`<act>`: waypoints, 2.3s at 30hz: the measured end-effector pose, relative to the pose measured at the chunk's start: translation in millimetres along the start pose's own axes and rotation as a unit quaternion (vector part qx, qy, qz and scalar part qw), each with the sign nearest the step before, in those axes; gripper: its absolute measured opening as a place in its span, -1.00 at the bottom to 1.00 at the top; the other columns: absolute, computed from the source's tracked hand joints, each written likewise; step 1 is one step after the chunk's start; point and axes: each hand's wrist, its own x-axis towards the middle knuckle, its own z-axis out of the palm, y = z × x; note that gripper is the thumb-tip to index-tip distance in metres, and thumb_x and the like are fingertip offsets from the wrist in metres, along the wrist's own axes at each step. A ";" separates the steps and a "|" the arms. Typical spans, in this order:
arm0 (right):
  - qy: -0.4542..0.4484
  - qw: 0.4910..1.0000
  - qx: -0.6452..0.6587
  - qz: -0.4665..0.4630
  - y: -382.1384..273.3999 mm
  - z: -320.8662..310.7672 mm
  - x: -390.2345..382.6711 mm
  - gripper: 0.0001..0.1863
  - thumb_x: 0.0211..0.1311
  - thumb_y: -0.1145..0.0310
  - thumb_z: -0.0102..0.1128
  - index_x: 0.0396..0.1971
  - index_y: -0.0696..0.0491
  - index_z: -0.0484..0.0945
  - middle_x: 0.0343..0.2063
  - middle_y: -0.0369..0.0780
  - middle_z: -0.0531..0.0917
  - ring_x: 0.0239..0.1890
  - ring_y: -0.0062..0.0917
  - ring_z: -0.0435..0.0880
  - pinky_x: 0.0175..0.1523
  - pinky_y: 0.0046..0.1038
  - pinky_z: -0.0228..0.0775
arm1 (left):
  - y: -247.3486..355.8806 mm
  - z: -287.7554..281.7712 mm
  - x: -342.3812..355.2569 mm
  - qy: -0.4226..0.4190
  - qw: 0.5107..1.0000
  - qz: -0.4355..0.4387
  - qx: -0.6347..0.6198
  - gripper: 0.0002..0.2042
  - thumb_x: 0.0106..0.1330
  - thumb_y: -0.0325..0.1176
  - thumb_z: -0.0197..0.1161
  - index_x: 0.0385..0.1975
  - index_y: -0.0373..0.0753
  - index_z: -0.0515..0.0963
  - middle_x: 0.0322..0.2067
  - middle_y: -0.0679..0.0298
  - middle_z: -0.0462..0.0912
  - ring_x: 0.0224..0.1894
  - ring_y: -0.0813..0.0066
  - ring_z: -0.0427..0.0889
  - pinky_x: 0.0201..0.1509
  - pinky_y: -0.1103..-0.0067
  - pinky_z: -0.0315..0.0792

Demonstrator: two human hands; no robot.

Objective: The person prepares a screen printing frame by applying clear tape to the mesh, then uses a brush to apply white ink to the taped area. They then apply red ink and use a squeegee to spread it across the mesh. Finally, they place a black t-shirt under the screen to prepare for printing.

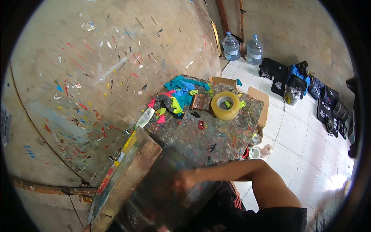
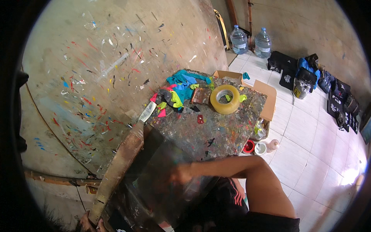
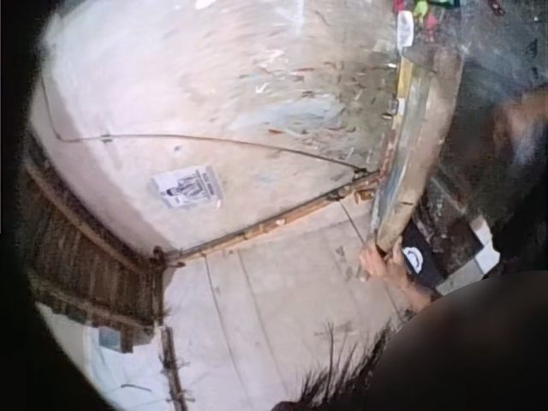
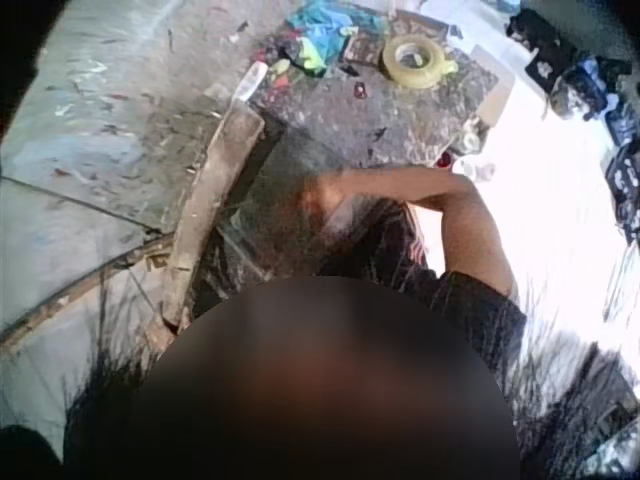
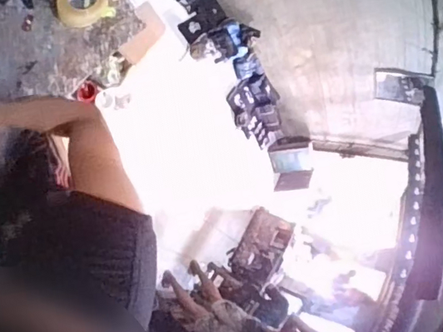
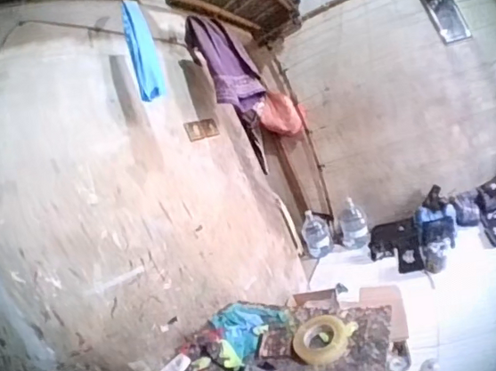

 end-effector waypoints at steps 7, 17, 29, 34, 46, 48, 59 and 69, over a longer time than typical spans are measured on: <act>0.327 0.880 -0.296 0.176 118.8 -185.0 11.8 -0.49 0.13 0.34 0.29 0.15 -0.17 0.58 0.19 -0.03 0.47 0.23 -0.05 0.46 0.23 0.02 0.39 | 7.1 0.4 -16.0 -0.051 0.994 -0.091 -0.042 -0.61 0.21 0.00 0.30 -0.26 -0.25 0.65 -0.37 0.03 0.63 -0.33 -0.01 0.57 -0.16 0.08 0.42; 0.263 0.834 -0.310 0.373 186.9 -244.3 8.8 -0.39 0.07 0.41 0.33 0.19 -0.31 0.55 0.40 0.03 0.18 0.23 0.06 0.51 0.20 -0.07 0.51 | 8.4 -5.9 -32.7 -0.080 0.985 -0.147 -0.039 -0.39 0.03 0.11 0.53 -0.08 -0.26 0.64 -0.19 -0.04 0.64 -0.14 -0.12 0.59 0.01 0.10 0.40; 0.657 0.654 -0.094 0.362 199.9 -357.3 -42.8 -0.46 0.04 0.35 0.35 0.13 -0.06 0.59 0.26 0.18 0.39 0.30 0.15 0.38 0.30 0.03 0.34 | -13.5 5.7 -50.2 -0.020 0.989 -0.144 -0.028 -0.36 0.10 0.27 0.42 -0.12 -0.24 0.65 -0.41 0.05 0.56 -0.37 -0.03 0.50 -0.26 0.17 0.34; 0.164 0.764 -0.214 0.586 188.0 -337.2 -12.4 -0.08 -0.08 -0.06 0.53 0.35 -0.16 0.38 0.47 0.15 0.08 0.50 0.24 -0.08 0.29 0.59 -0.20 | -3.5 2.7 -31.7 -0.019 0.987 -0.155 -0.032 -0.33 0.13 0.34 0.34 -0.16 -0.25 0.66 -0.40 0.04 0.57 -0.37 -0.03 0.50 -0.26 0.19 0.36; 0.198 0.832 -0.311 0.415 189.9 -279.7 50.8 0.23 -0.22 -0.19 0.59 0.35 0.25 0.16 0.24 0.18 0.39 0.35 0.11 0.32 0.42 0.24 0.01 | -3.3 -6.3 -30.6 -0.062 0.990 -0.128 -0.020 -0.32 0.17 0.36 0.29 -0.15 -0.26 0.66 -0.36 0.02 0.59 -0.31 -0.07 0.54 -0.21 0.16 0.39; 0.308 0.789 -0.275 0.455 194.7 -281.3 48.5 0.19 -0.17 -0.20 0.56 0.29 0.32 0.18 0.21 0.23 0.39 0.34 0.09 0.34 0.43 0.17 0.03 | -1.6 -7.8 -30.8 -0.057 0.991 -0.117 -0.043 -0.34 0.18 0.33 0.30 -0.14 -0.26 0.66 -0.35 0.01 0.60 -0.30 -0.09 0.54 -0.21 0.15 0.39; 0.356 0.791 -0.239 0.436 168.3 -286.2 12.6 0.04 0.21 -0.15 0.25 0.44 0.30 0.08 0.41 0.32 0.10 0.47 0.17 0.11 0.51 0.04 -0.03 | 6.3 -7.2 -31.2 -0.072 0.986 -0.150 -0.010 -0.27 0.23 0.40 0.18 -0.09 -0.29 0.60 -0.33 -0.03 0.59 -0.32 -0.13 0.52 -0.22 0.12 0.37; 0.424 0.803 0.105 0.405 107.2 -320.7 -130.0 -0.43 0.11 0.27 0.24 0.13 0.21 0.57 0.15 0.09 0.59 0.24 -0.12 0.55 0.34 -0.26 0.36 | 19.0 -12.1 -24.8 -0.084 0.979 -0.186 -0.021 -0.24 0.27 0.43 0.09 -0.09 -0.30 0.63 -0.37 -0.02 0.60 -0.37 -0.08 0.52 -0.29 0.17 0.34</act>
